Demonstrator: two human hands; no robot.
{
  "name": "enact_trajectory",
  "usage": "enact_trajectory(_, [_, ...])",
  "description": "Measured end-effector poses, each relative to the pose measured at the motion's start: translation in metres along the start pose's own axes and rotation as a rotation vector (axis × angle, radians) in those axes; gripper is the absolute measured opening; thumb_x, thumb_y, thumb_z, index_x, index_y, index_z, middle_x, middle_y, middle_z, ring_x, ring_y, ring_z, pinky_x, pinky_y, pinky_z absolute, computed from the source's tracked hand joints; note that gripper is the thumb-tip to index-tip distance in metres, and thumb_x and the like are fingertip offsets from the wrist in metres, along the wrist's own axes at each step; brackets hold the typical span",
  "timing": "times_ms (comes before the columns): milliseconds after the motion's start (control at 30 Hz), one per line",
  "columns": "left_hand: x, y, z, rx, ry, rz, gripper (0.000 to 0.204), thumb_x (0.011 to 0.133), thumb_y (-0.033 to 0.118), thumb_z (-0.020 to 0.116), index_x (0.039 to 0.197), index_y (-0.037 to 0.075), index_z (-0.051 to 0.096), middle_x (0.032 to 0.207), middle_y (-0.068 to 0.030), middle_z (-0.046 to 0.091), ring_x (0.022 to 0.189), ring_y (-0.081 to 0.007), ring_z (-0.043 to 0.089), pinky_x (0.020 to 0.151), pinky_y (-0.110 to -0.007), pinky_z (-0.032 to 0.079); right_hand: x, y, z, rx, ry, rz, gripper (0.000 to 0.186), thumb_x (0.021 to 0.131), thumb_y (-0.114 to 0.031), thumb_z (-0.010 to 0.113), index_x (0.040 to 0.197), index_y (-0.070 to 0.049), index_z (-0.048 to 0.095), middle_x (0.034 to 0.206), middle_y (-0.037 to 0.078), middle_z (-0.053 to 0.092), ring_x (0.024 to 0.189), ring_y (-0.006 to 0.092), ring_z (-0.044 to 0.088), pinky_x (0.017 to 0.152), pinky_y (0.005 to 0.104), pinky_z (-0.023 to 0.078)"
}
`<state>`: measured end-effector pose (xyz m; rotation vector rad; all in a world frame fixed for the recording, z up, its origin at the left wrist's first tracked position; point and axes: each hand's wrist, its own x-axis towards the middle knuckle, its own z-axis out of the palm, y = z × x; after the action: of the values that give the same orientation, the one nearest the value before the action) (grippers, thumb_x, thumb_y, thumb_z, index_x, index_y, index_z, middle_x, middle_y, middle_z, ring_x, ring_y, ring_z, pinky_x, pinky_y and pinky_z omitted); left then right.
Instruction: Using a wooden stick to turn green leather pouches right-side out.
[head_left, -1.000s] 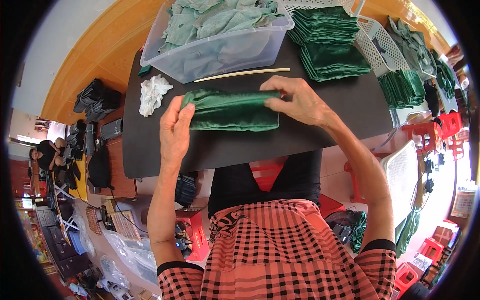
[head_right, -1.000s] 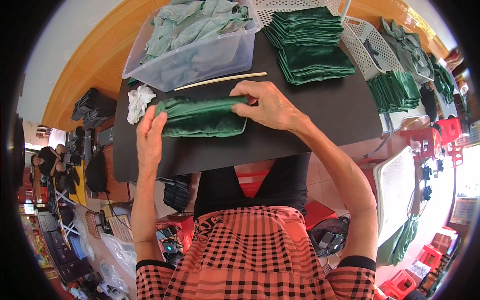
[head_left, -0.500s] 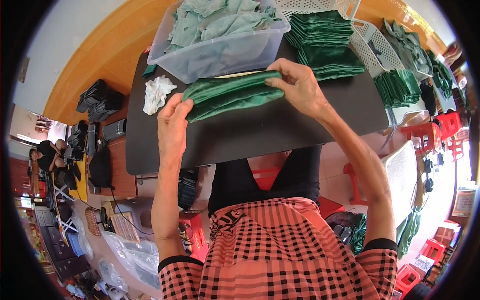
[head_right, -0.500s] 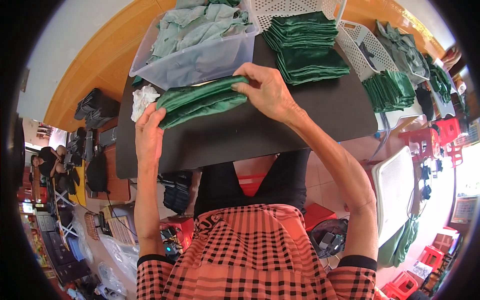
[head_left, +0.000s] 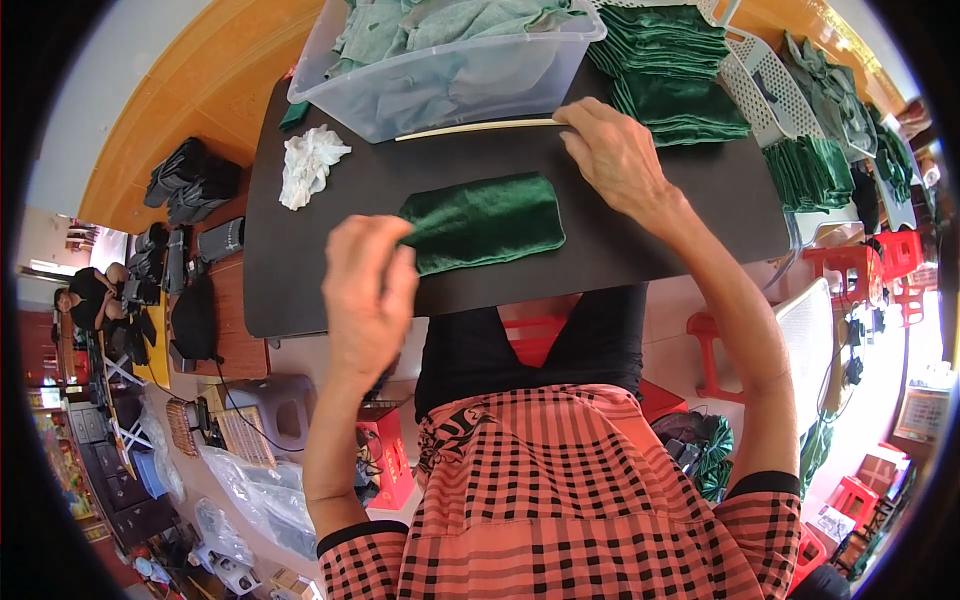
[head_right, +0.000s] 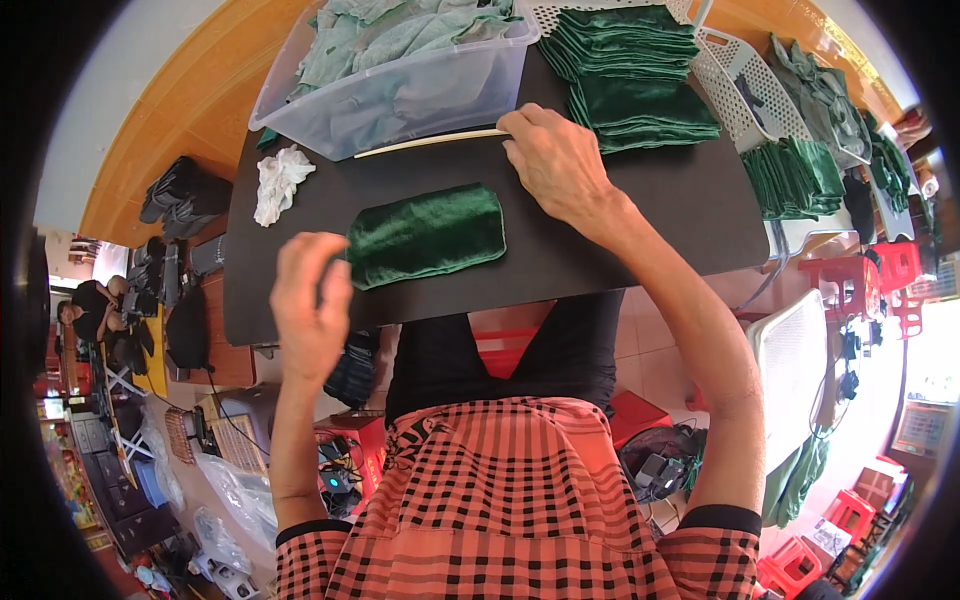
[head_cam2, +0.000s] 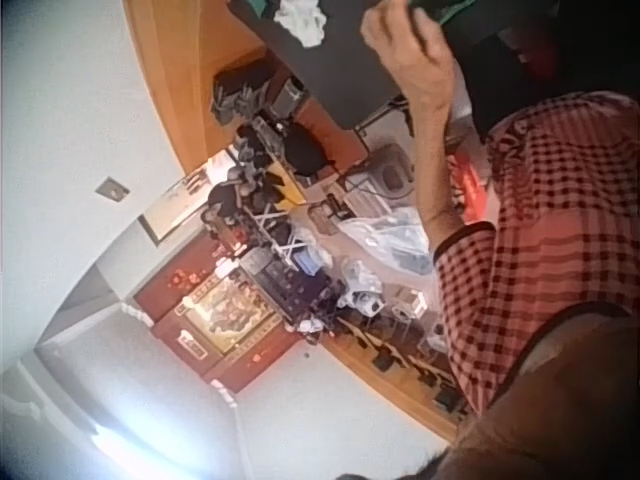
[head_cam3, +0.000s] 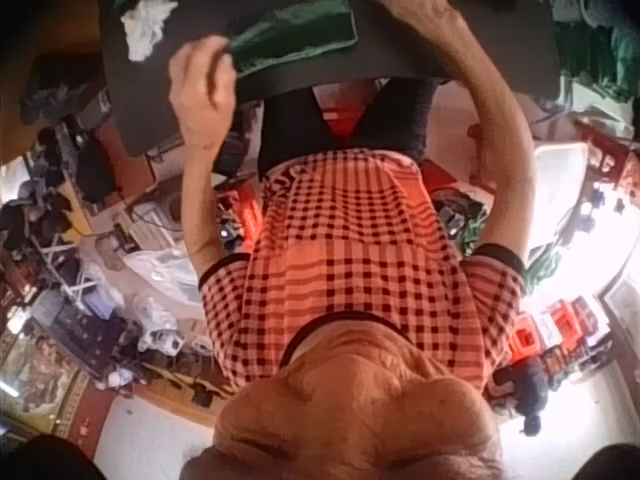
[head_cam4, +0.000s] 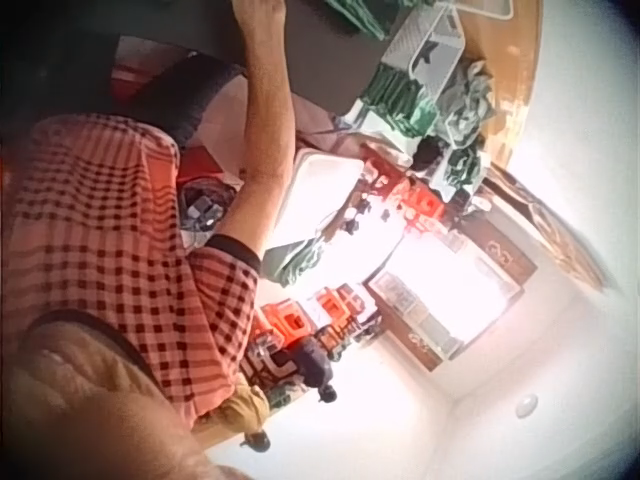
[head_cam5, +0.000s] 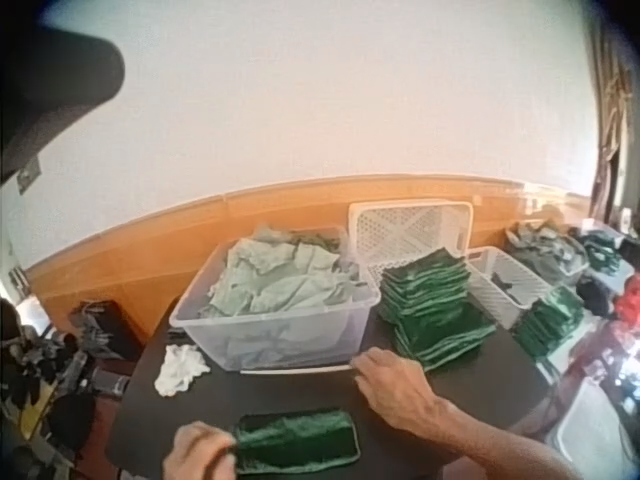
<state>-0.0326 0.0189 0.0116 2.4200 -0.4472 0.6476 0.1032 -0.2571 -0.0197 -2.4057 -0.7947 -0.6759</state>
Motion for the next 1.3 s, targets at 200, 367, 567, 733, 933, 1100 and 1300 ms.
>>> enact_trajectory(200, [-0.026,0.015,0.035,0.008,-0.218,0.018,0.027,0.080,0.004,0.065,0.106,0.002,0.060,0.100,-0.0111,0.055,0.095,-0.0298,0.053,0.083,-0.039,0.043,0.015,-0.001,0.019,-0.359,-0.277,-0.076,0.017,0.080,-0.006,0.064,0.095,-0.003,0.058,0.086,0.011,0.060,0.075,0.0263,0.064,0.061,0.0384,0.053])
enact_trajectory(367, [-0.005,0.020,0.025,-0.301,-0.261,-0.144,0.018,0.081,-0.002,0.061,0.099,0.001,0.061,0.089,-0.0121,0.060,0.078,-0.0289,0.060,0.069,-0.035,0.049,0.022,-0.009,0.022,-0.406,-0.243,-0.190,0.003,0.073,-0.004,0.064,0.075,-0.003,0.062,0.079,0.011,0.060,0.078,0.0274,0.062,0.067,0.0372,0.049])
enact_trajectory(567, [0.033,-0.015,0.040,-0.043,-0.395,0.225,0.018,0.079,0.002,0.063,0.097,0.007,0.064,0.087,-0.0082,0.056,0.087,-0.0277,0.055,0.078,-0.038,0.046,0.009,0.002,0.009,-0.452,-0.229,-0.153,0.009,0.073,-0.009,0.066,0.075,-0.002,0.062,0.078,0.012,0.060,0.076,0.0292,0.062,0.069,0.0390,0.048])
enact_trajectory(733, [0.047,-0.021,0.050,-0.100,-0.500,0.258,0.013,0.078,0.007,0.066,0.091,0.006,0.066,0.082,-0.0080,0.052,0.085,-0.0265,0.054,0.076,-0.038,0.046,-0.026,-0.005,-0.033,-0.052,-0.121,0.011,0.008,0.078,-0.004,0.060,0.085,-0.002,0.055,0.074,0.014,0.056,0.062,0.0309,0.058,0.055,0.0387,0.046])
enact_trajectory(933, [0.049,-0.030,0.052,-0.194,-0.541,0.206,0.013,0.078,0.002,0.064,0.090,0.004,0.066,0.080,-0.0071,0.048,0.080,-0.0241,0.052,0.072,-0.035,0.045,-0.087,-0.034,-0.081,0.198,-0.079,0.202,0.009,0.077,-0.002,0.064,0.085,-0.004,0.066,0.067,0.008,0.053,0.052,0.0199,0.050,0.050,0.0315,0.041])
enact_trajectory(1100, [0.049,-0.029,0.052,-0.202,-0.537,0.220,0.018,0.078,-0.004,0.061,0.093,0.004,0.065,0.079,-0.0063,0.046,0.078,-0.0229,0.051,0.071,-0.034,0.043,-0.112,-0.037,-0.084,0.069,-0.176,0.138,0.010,0.075,-0.012,0.074,0.083,-0.007,0.070,0.065,0.003,0.051,0.052,0.0167,0.052,0.048,0.0302,0.042])
enact_trajectory(1300, [0.045,-0.027,0.053,-0.184,-0.501,0.231,0.021,0.076,-0.005,0.061,0.095,0.004,0.065,0.080,-0.0059,0.047,0.079,-0.0226,0.051,0.072,-0.034,0.043,-0.112,-0.044,-0.085,-0.041,-0.194,0.143,0.012,0.074,-0.007,0.074,0.084,-0.002,0.070,0.065,0.007,0.054,0.053,0.0184,0.056,0.048,0.0303,0.045])
